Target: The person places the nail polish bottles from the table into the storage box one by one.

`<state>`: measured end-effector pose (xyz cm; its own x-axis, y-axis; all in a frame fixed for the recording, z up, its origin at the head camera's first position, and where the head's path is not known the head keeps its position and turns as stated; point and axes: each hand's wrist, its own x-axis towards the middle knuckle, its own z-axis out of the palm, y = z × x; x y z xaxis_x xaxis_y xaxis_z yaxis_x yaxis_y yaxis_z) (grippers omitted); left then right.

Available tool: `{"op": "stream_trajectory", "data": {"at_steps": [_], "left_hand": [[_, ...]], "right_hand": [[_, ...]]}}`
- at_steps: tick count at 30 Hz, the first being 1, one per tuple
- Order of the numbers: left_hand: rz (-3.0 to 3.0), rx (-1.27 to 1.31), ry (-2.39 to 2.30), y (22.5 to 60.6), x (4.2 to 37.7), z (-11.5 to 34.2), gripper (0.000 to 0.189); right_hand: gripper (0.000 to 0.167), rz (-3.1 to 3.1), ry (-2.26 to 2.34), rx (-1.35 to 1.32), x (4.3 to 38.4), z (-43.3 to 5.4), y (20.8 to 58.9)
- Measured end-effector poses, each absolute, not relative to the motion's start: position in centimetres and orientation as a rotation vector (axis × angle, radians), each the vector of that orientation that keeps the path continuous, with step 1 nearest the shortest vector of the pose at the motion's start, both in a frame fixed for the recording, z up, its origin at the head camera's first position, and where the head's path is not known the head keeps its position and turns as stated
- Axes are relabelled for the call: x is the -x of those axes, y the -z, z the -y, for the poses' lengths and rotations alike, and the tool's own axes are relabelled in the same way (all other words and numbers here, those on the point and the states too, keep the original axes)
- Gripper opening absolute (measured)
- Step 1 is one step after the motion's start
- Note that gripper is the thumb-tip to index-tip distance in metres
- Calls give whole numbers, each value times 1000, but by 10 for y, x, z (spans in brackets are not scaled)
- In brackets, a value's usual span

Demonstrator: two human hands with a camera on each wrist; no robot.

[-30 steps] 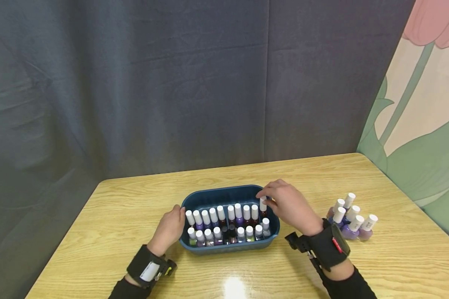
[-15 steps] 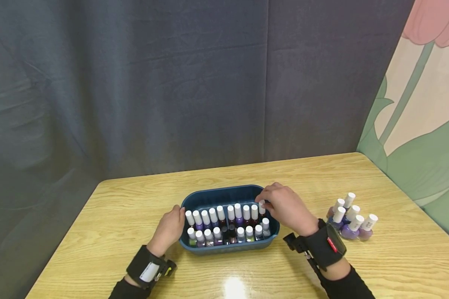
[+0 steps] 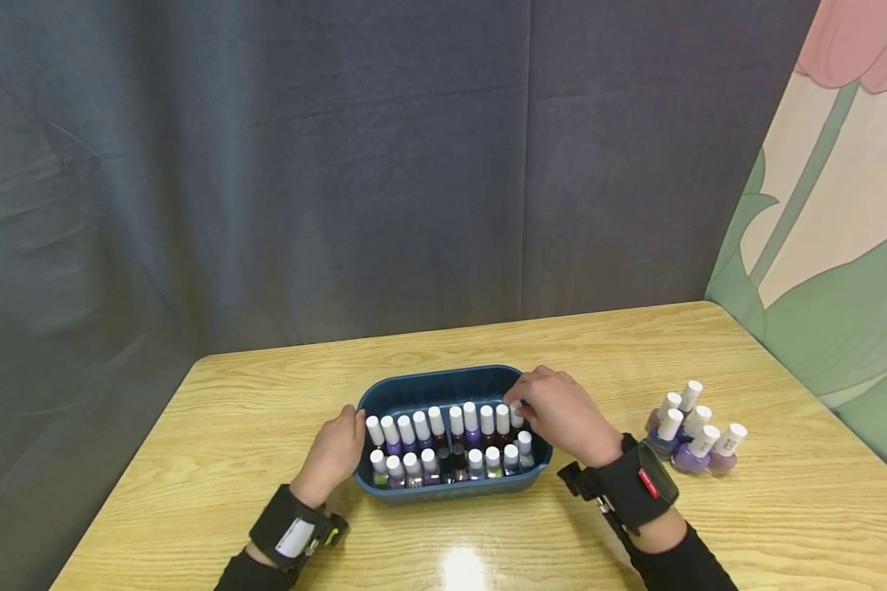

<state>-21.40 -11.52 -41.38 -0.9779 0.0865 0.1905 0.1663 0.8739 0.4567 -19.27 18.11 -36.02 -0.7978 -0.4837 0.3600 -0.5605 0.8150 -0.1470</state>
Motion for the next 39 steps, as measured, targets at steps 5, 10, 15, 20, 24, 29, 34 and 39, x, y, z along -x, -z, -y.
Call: {"op": "stream_trajectory", "data": {"at_steps": [5, 10, 15, 20, 24, 29, 34, 39], "left_hand": [[2883, 196, 728, 413, 214, 115, 26], [2886, 189, 735, 412, 213, 114, 25], [2895, 186, 731, 413, 213, 115, 26], [2889, 192, 725, 413, 213, 115, 26], [2892, 191, 729, 413, 213, 115, 26], [2899, 188, 731, 412, 213, 115, 26], [2900, 191, 733, 412, 213, 115, 25], [2894, 198, 734, 412, 213, 115, 25]], "right_hand": [[19, 2700, -358, -787, 193, -181, 361], [19, 2703, -346, -783, 193, -182, 361], [19, 2720, -331, -777, 193, -183, 360], [19, 2748, -344, -752, 192, -183, 358], [18, 2761, -369, -736, 190, -184, 356], [17, 2772, -402, -683, 189, -189, 350], [18, 2783, -423, -590, 188, -205, 341], [17, 2781, -379, -475, 188, -227, 331]]}}
